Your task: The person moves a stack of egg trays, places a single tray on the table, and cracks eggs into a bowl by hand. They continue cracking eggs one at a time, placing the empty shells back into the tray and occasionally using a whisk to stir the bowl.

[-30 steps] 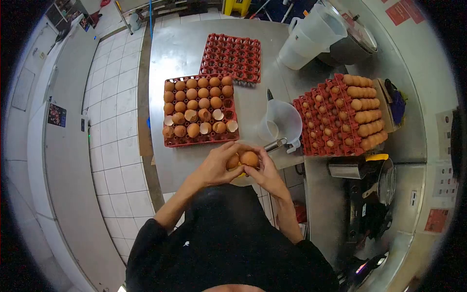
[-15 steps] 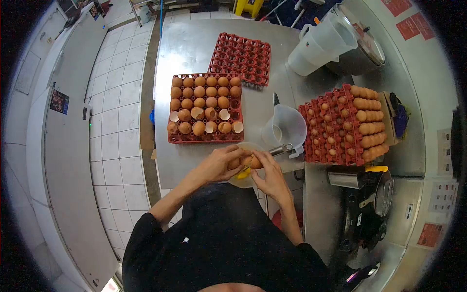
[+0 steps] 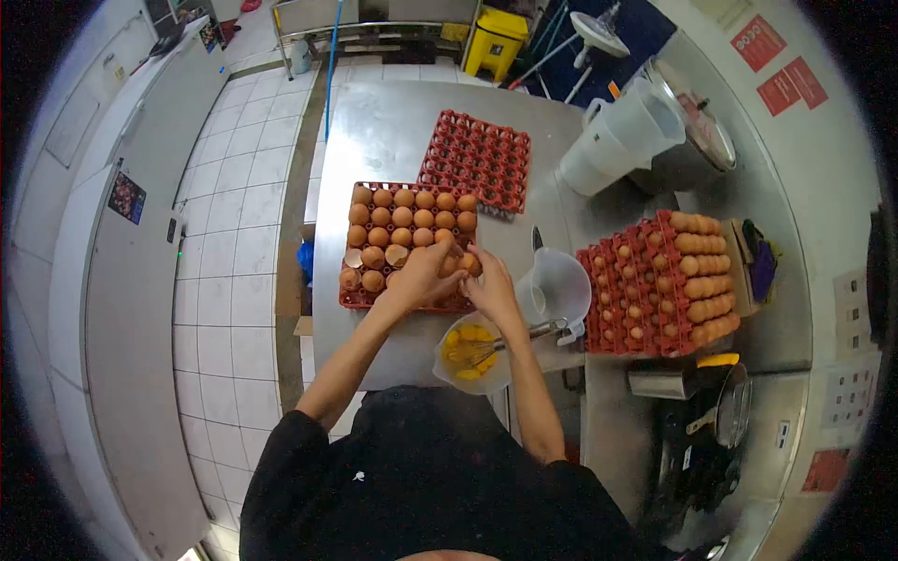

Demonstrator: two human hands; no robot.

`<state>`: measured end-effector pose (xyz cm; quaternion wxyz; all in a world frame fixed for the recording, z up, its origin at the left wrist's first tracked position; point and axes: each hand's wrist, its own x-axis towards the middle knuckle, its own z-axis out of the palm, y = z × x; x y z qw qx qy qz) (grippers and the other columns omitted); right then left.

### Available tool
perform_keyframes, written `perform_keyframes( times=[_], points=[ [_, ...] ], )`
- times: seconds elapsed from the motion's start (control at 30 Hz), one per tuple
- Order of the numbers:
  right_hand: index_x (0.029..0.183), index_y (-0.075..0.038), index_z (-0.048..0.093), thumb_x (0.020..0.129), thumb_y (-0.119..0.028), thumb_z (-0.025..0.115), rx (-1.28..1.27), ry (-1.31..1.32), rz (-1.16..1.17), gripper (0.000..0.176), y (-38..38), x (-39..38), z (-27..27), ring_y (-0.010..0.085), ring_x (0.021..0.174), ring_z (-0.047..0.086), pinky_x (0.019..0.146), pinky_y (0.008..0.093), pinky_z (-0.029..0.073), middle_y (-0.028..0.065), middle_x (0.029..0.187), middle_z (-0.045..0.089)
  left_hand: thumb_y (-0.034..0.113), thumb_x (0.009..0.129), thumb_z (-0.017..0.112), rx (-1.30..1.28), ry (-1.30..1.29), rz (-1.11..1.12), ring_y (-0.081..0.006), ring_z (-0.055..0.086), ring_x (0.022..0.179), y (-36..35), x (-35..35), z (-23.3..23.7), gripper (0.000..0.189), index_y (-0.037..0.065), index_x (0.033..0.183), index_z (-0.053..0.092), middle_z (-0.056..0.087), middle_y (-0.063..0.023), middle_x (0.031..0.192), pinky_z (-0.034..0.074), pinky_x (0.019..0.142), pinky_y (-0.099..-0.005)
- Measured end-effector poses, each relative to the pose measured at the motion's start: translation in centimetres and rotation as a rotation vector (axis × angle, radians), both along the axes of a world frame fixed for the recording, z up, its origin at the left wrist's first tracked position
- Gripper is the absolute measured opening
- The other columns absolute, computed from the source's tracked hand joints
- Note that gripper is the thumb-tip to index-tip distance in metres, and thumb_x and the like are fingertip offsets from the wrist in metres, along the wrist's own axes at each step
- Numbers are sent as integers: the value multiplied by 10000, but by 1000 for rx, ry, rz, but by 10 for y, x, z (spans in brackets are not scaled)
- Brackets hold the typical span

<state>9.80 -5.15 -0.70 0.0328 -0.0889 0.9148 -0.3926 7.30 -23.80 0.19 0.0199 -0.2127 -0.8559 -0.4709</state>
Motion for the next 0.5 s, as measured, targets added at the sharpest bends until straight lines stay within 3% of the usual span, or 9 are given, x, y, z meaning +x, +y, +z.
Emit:
perform_keyframes(
  times=[0.13,0.17,0.23,0.3,0.43,0.5],
  points=[
    [1467,36,423,868,-116,649,144,-71,34,658,2,-31,-38,451,1312,477,1130,467,387,306,1461,454,198,847,780,-102,136,-2,-326,689,919,-16,5,-11,364,-2,1090,599,698,-188,969,542,786,-412],
    [1446,38,454,879,-195,659,47,-57,-13,646,0,-28,-31,441,1269,517,1098,467,411,315,1381,515,198,847,780,-103,150,4,-326,689,919,-22,15,-6,364,-2,1090,599,698,-188,969,542,786,-412],
    [1421,41,479,894,-229,645,62,-44,-40,615,3,-39,-30,435,1238,540,1065,469,430,306,1326,550,222,875,762,176,-65,119,-302,697,920,-34,49,16,352,-2,1095,604,706,-171,966,544,806,-394],
    [1348,38,543,938,-331,604,169,26,-113,554,-2,-44,-19,417,1128,603,956,477,483,281,1159,629,265,881,761,154,-149,199,-324,700,940,-47,76,29,393,5,1125,596,709,-187,984,541,821,-404],
    [1297,32,566,940,-325,612,114,-48,-134,507,-33,-75,-16,437,1091,621,921,488,502,295,1117,651,298,918,726,233,-311,313,-328,704,956,-62,107,12,365,25,1112,580,719,-181,1012,534,848,-409],
    [1292,23,549,934,-304,632,268,-37,-104,492,-51,-81,-15,455,1011,654,877,514,521,289,1039,685,287,930,708,257,-386,332,-328,706,942,-65,114,14,346,29,1115,570,721,-178,999,532,853,-408]
  ],
)
